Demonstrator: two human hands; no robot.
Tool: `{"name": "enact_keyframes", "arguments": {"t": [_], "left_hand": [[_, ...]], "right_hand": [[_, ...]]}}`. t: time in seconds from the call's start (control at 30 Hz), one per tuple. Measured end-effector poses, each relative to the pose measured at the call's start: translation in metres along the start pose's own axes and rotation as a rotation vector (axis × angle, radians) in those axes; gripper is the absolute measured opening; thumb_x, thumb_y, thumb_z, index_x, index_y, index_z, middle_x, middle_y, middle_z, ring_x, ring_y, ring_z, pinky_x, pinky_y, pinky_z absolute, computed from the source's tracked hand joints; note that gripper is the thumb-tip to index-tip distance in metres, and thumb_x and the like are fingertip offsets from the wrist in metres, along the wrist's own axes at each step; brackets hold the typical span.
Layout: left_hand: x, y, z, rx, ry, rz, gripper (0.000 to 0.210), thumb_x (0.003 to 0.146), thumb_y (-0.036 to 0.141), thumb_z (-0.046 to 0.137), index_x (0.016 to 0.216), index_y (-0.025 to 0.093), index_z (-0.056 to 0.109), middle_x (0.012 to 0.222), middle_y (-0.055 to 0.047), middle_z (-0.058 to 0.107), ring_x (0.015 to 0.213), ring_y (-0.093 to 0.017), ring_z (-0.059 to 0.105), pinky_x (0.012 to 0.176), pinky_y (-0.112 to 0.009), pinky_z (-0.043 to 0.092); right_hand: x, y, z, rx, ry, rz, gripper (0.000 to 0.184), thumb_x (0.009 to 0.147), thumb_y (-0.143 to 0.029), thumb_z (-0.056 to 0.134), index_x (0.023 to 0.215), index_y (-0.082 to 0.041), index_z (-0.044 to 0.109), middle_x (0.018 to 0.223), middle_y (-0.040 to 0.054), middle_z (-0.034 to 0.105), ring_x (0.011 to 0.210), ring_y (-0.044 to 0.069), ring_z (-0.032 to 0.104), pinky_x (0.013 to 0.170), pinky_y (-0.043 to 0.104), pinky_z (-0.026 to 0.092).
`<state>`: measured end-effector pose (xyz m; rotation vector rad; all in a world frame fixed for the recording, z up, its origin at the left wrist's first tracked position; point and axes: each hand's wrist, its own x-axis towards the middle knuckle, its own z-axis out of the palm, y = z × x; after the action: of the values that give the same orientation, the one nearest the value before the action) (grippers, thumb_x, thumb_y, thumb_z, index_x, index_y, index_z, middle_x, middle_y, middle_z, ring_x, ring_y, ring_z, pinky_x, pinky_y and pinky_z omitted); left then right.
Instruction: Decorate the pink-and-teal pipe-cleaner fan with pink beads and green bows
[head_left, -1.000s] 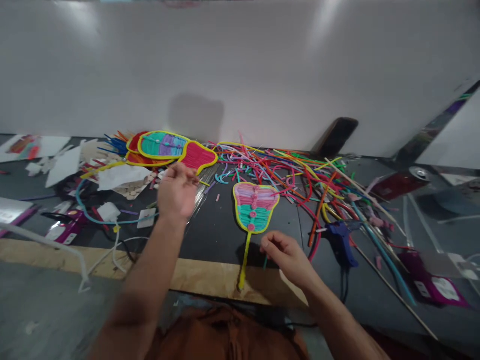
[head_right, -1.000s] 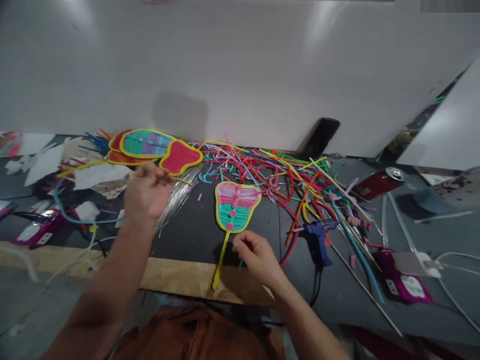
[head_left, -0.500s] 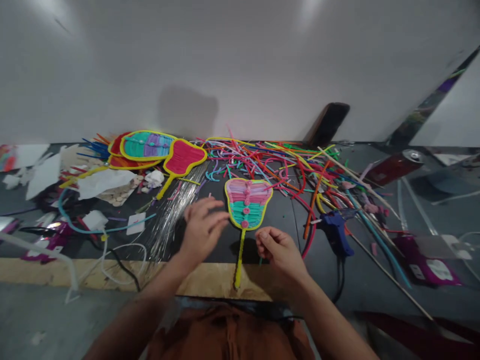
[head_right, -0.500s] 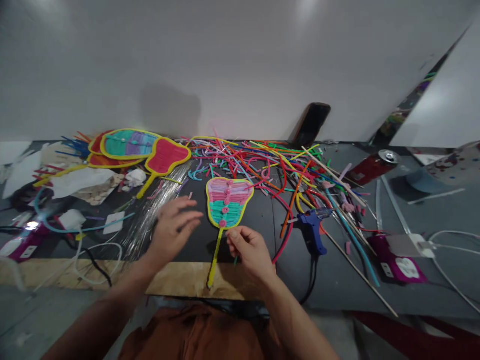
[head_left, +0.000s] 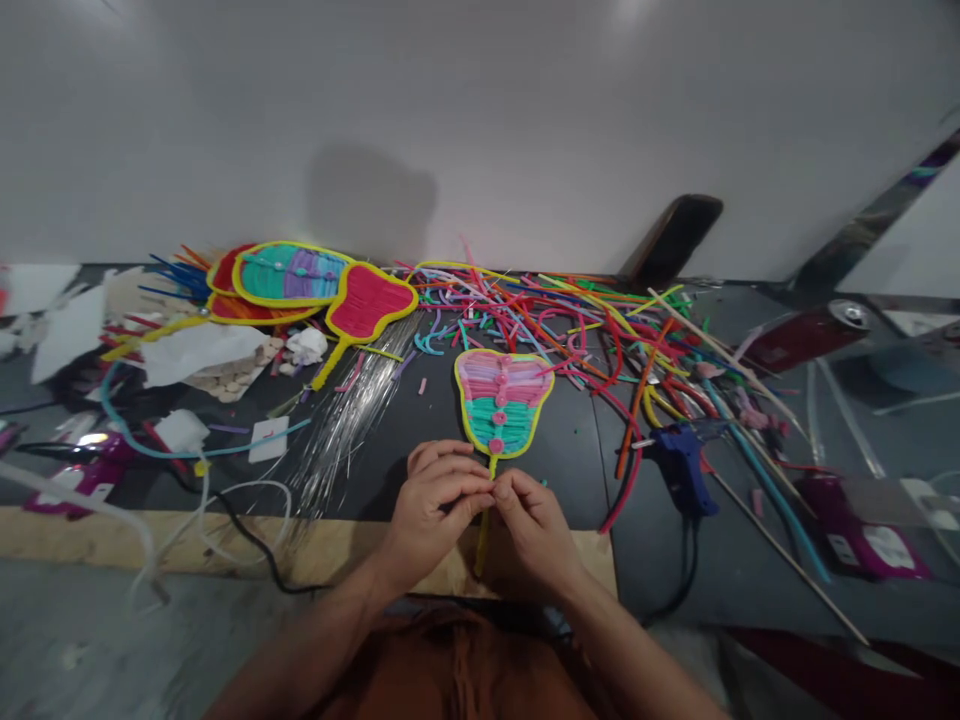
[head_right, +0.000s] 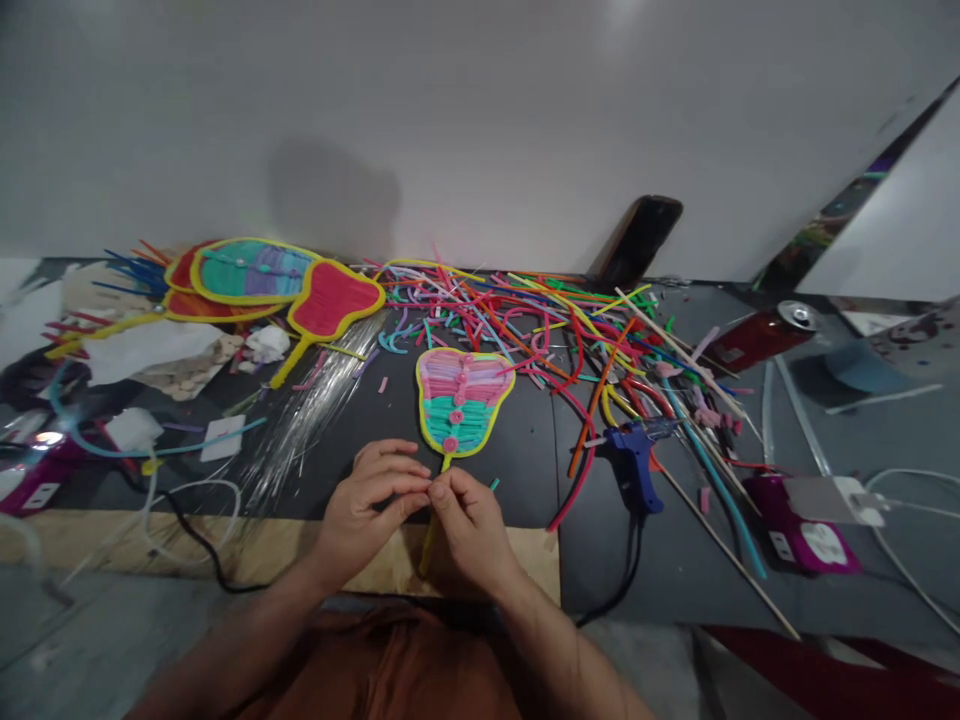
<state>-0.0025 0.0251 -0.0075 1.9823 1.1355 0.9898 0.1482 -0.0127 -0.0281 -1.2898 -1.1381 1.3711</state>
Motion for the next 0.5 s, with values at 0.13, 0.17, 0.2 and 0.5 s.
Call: {"name": "enact_keyframes", "arguments": {"t": [0.13,0.17,0.2,0.5], "left_hand": [[-0.006,-0.002,0.004,0.048,0.041,-0.028,0.010,0.080,0.031,0.064,0.072,0.027,0.068,0.077,-0.002,0.072,0.093,-0.024,0.061,0.095,-0.044,0.036],[-0.005,-0.004,0.003,0.056,0.034,-0.037,0.012,0.082,0.032,0.061,0.073,0.026,0.066,0.078,-0.002,0.071,0.093,-0.024,0.061,0.094,-0.043,0.037],[-0.004,-0.005,0.002,0.065,0.025,-0.051,0.014,0.084,0.033,0.058,0.074,0.026,0.065,0.079,-0.002,0.071,0.093,-0.023,0.061,0.093,-0.042,0.037],[0.036,-0.024,-0.022,0.357,0.038,0.010,0.019,0.086,0.029,0.049,0.072,0.024,0.059,0.075,-0.002,0.067,0.096,-0.024,0.057,0.091,-0.041,0.031]], "right_hand": [[0.001,0.001,0.006,-0.029,0.022,-0.023,0.034,0.091,-0.043,0.045,0.067,-0.019,0.049,0.061,-0.0035,0.042,0.058,0.010,0.037,0.055,0.022,0.034],[0.002,0.000,0.006,-0.070,0.004,-0.037,0.032,0.091,-0.040,0.044,0.068,-0.019,0.051,0.061,-0.0031,0.045,0.058,0.011,0.040,0.056,0.023,0.036],[0.002,-0.002,0.003,-0.130,-0.033,-0.063,0.028,0.091,-0.036,0.045,0.071,-0.019,0.054,0.064,-0.0020,0.049,0.060,0.012,0.044,0.058,0.023,0.039],[-0.025,-0.005,-0.125,-1.175,0.572,-0.356,0.035,0.087,-0.034,0.050,0.117,-0.017,0.057,0.107,0.0155,0.062,0.101,0.029,0.055,0.090,0.049,0.041]]}}
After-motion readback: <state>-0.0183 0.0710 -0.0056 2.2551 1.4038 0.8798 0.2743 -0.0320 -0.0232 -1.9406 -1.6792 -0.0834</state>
